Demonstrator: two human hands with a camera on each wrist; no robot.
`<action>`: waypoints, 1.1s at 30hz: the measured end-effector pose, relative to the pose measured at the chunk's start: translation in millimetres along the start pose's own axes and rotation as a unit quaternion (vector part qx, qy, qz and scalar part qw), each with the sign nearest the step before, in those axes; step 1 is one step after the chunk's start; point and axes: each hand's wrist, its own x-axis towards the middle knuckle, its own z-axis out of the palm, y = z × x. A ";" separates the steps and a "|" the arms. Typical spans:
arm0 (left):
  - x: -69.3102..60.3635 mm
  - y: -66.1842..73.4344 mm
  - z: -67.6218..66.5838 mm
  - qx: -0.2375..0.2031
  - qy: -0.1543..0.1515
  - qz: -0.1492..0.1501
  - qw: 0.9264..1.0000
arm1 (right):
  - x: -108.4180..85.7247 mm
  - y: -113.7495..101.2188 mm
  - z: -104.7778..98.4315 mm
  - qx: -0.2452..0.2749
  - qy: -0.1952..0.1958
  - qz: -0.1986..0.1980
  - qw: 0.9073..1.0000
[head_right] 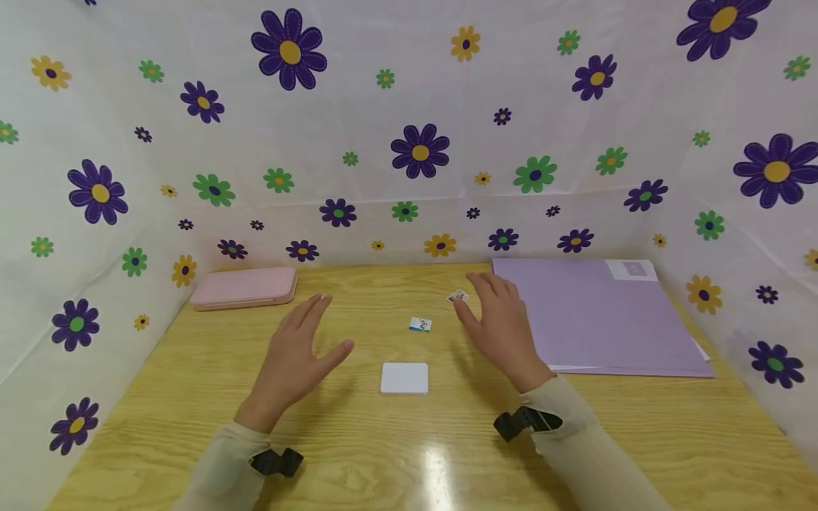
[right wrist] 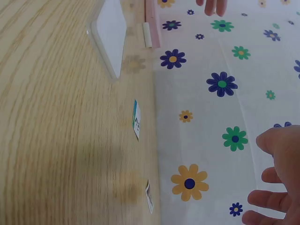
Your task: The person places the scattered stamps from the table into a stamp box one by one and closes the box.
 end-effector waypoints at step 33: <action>5.1 0.5 43.5 -0.241 -0.169 -0.031 0.955 | 38.7 32.6 32.7 0.202 -0.097 0.224 0.949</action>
